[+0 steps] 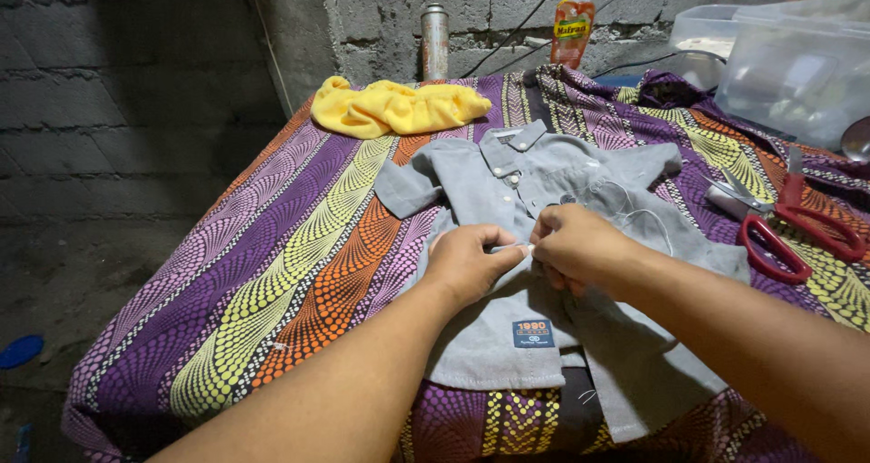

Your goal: The person lays a gray shirt on a bed and threads a needle with thread from a spool, cutting the thread with red scissors. They then sew a button onto the shirt, pushing the needle through the fabric and button repeatedly and pulling the thread tight.

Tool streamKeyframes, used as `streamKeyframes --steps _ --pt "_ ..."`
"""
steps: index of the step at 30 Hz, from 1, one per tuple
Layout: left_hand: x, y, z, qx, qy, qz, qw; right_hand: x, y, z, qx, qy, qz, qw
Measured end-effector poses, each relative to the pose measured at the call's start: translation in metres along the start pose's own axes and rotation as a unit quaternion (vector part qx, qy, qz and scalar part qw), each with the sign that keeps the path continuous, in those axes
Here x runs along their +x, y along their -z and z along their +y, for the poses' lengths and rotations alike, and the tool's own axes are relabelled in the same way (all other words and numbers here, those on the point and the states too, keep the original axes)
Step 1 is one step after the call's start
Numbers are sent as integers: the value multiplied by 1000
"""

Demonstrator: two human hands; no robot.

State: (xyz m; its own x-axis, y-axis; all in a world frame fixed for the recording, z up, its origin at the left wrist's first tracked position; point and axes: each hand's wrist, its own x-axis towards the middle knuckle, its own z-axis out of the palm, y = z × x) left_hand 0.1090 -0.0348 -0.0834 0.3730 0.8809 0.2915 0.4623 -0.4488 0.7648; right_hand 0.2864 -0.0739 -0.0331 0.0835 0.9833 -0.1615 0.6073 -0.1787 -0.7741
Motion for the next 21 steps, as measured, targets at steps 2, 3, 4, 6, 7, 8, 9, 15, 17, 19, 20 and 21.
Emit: streamKeyframes --steps 2,3,4,6,7,8,9,15,17,19,20,21 --pt "0 0 0 4 7 5 1000 0 -4 -4 -5 -18 19 1000" --pt "0 -1 0 6 10 8 1000 -1 -6 -6 -14 -17 30 999" --pt "0 -1 0 5 10 7 1000 -1 -7 -7 -23 -15 41 999" --pt "0 0 0 3 12 4 1000 -2 -9 -9 -37 -16 55 998" --pt "0 0 0 5 8 2 1000 -2 -9 -10 -42 -18 57 997" --pt "0 1 0 8 4 -1 1000 -2 -10 -11 -47 -19 60 997" --pt "0 1 0 11 0 -3 1000 -2 -11 -11 -30 -11 61 998" --pt "-3 2 4 -45 12 10 999 -5 -5 -4 112 6 10 994" --pt "-4 2 6 -33 38 18 999 -6 2 -1 166 -19 -15 986" --pt "-5 1 9 -26 45 26 998 -8 5 2 169 -10 -21 985" --pt "-5 1 9 -23 39 32 998 -9 5 3 172 -5 -25 985" --pt "-6 1 10 -20 34 37 999 -9 5 4 169 -1 -24 985"
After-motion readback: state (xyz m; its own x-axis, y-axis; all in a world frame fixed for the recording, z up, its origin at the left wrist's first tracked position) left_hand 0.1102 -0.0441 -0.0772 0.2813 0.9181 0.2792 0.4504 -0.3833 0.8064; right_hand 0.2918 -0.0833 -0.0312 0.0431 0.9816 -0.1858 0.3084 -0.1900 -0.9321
